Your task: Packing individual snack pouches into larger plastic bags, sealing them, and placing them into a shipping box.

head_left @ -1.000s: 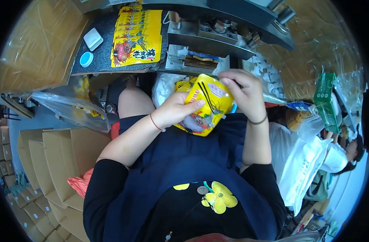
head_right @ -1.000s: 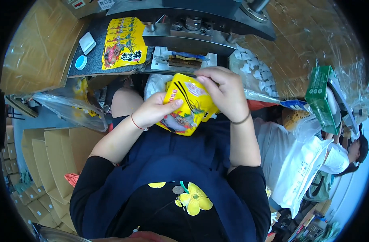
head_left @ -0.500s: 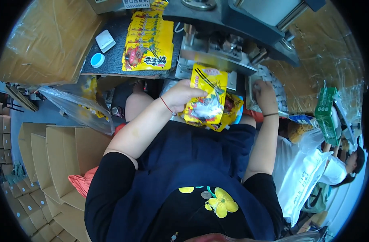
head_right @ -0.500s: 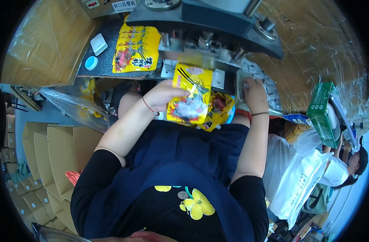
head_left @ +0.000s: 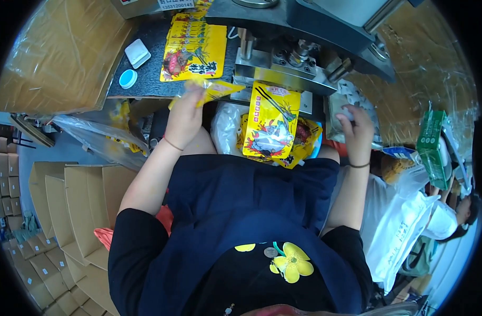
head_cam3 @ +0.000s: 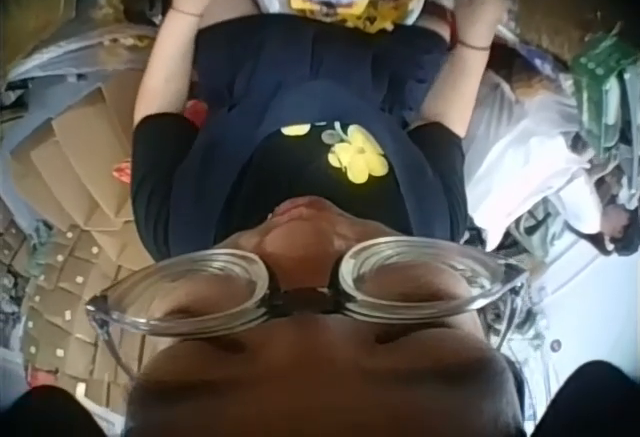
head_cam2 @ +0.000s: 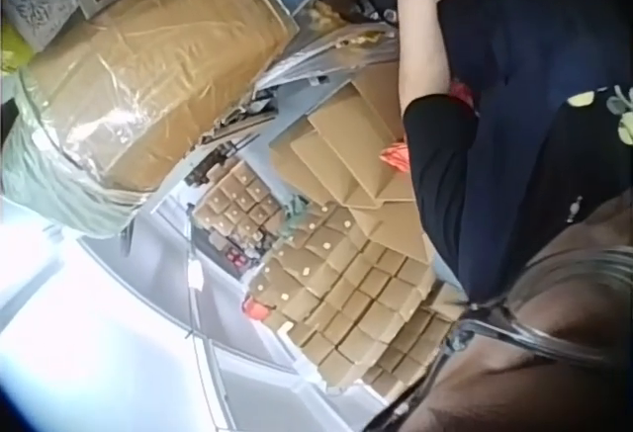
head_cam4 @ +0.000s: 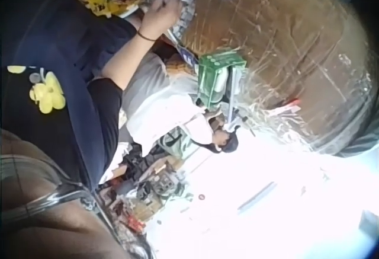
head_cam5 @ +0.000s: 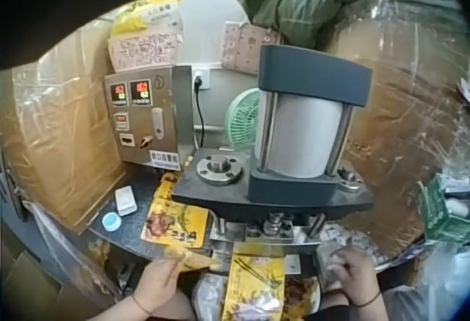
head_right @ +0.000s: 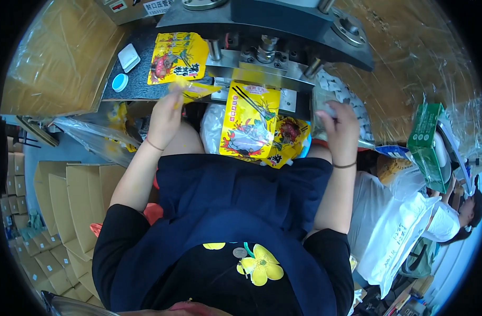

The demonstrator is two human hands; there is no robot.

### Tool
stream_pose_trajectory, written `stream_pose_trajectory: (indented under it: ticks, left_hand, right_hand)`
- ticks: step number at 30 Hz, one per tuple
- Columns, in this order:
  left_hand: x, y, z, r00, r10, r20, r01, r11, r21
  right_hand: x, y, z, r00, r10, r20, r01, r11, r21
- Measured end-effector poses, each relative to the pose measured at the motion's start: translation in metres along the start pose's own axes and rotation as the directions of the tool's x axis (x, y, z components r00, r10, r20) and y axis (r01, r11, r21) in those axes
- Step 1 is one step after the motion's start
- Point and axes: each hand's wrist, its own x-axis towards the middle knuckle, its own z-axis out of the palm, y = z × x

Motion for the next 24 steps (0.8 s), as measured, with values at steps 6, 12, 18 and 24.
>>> stream_pose_trajectory:
  ticks: [6,12,18,24]
  left_hand:
    - [0.003,0.066,0.016,0.859,-0.150,0.489,0.399,0.795,-0.457]
    - [-0.006,0.116,0.044,0.675,-0.107,0.730,0.696,0.421,-0.581]
    - [-0.012,0.133,0.059,0.507,0.057,0.860,0.861,0.001,-0.508]
    - [0.012,0.108,0.068,0.508,0.000,0.861,0.847,-0.180,-0.500]
  right_hand:
    - [0.006,-0.076,0.040,0.989,-0.106,0.101,0.049,0.890,0.453]
    - [0.023,-0.092,0.038,0.979,-0.125,0.162,0.040,0.893,0.449]
    - [0.018,-0.057,0.014,0.888,-0.219,0.404,0.023,0.900,0.436]
    - [0.011,0.028,0.007,0.975,0.157,0.155,-0.064,0.873,-0.483]
